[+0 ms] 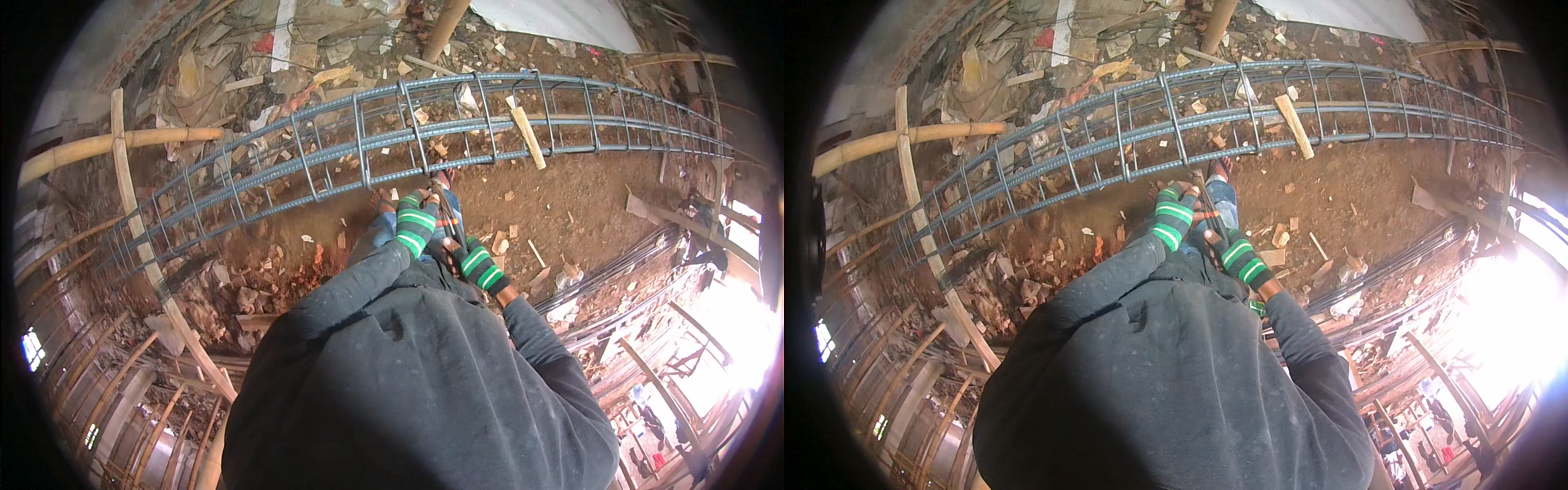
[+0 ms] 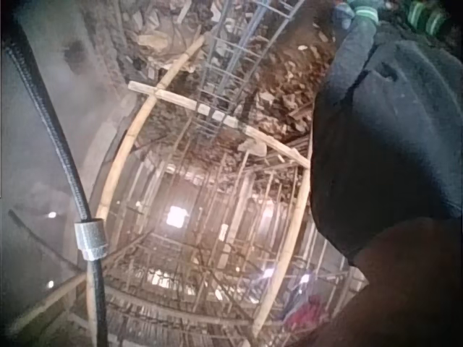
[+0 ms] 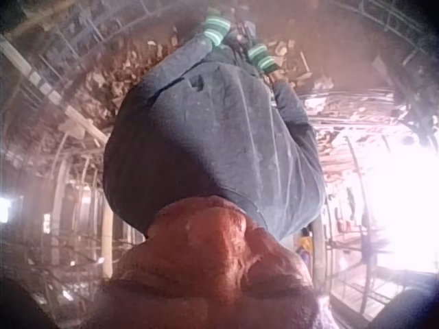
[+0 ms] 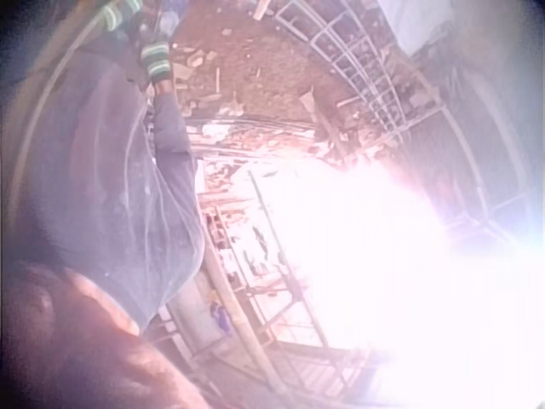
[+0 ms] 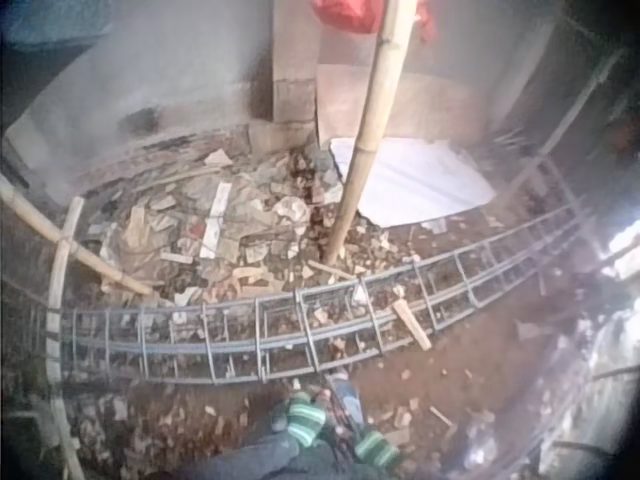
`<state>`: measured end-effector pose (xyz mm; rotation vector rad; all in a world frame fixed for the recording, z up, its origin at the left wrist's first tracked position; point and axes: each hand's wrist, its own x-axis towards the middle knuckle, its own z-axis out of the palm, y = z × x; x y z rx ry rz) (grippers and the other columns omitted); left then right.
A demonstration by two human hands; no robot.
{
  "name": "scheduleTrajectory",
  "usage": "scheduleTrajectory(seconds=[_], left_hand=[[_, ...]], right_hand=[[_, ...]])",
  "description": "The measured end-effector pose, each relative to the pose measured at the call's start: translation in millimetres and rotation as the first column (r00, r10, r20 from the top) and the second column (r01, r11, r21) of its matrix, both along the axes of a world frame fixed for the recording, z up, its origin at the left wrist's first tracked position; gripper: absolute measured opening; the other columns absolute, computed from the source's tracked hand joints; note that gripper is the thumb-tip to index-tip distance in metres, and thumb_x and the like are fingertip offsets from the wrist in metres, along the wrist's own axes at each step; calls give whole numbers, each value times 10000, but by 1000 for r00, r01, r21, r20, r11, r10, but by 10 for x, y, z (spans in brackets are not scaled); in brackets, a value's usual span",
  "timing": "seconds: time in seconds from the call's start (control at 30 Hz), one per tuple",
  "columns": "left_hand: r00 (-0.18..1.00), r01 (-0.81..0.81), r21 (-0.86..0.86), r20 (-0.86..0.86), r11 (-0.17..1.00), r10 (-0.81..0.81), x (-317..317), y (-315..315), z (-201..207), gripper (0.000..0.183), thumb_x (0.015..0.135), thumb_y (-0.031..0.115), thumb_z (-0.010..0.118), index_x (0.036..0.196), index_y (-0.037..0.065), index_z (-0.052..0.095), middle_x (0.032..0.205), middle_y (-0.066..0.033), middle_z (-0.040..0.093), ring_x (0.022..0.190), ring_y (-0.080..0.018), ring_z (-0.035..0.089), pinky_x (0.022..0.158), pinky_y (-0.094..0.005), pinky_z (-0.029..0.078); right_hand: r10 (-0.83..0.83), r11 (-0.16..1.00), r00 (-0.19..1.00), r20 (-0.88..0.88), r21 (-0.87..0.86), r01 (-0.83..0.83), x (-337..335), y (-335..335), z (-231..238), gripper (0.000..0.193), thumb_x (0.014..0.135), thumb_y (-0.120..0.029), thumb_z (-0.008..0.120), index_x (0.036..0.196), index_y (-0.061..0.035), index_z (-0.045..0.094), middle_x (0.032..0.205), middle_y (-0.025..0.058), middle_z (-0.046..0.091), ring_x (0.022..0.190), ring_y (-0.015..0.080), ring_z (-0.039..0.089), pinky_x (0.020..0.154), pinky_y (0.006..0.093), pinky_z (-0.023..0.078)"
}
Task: The person assembles a rebar cage by hand, bending and tying wire ties to secure the intersections of the steel bars. The person moves along the cage, repeatedly bending and twisting ties to fasten the structure.
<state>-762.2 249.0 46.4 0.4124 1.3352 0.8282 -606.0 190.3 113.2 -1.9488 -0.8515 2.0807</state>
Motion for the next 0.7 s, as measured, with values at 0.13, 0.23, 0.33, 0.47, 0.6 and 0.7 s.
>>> scheduleTrajectory(seconds=[0.13,0.23,0.33,0.47,0.6,0.7], left_hand=[[998,52,-138,38,989,-47,105,-59,-75,175,969,132,644,1076,-6,648,865,-80,648,747,-181,674,575,-347,631],[995,102,-112,33,988,-99,135,-64,-116,153,981,122,629,1062,-7,615,1008,-123,667,871,-209,693,608,-359,628],[982,187,49,-46,981,-185,100,-37,-52,129,998,115,608,1044,-4,594,1060,-142,694,885,-201,709,621,-337,615],[976,196,257,-143,946,-163,-10,20,187,69,994,68,552,1028,9,566,918,-133,721,644,-145,680,543,-280,542],[982,126,285,-173,950,-78,-261,168,328,77,986,117,566,1040,66,584,717,-59,667,492,-110,566,426,-281,449],[987,48,221,-160,974,-12,-548,313,326,67,967,127,613,1016,84,629,721,10,567,617,-76,549,506,-263,427]], right_hand=[[239,929,902,359,185,-320,117,-117,125,523,963,-513,636,948,10,662,683,141,609,632,273,573,608,427,450],[184,952,926,328,176,-252,268,-201,197,519,963,-495,642,992,22,670,751,213,632,682,338,581,639,450,453],[203,903,906,371,288,-320,389,-211,290,504,964,-476,647,1030,23,675,810,247,648,717,355,602,660,458,460],[254,868,877,408,304,-393,506,-75,451,517,952,-461,665,1123,27,658,917,272,672,841,396,655,732,464,491],[246,657,772,586,485,-577,496,128,490,402,950,-347,663,1148,1,631,905,285,660,871,480,638,739,519,490],[199,685,830,522,531,-498,445,296,456,333,951,-289,651,1152,-24,622,917,287,658,884,496,631,733,530,491]])
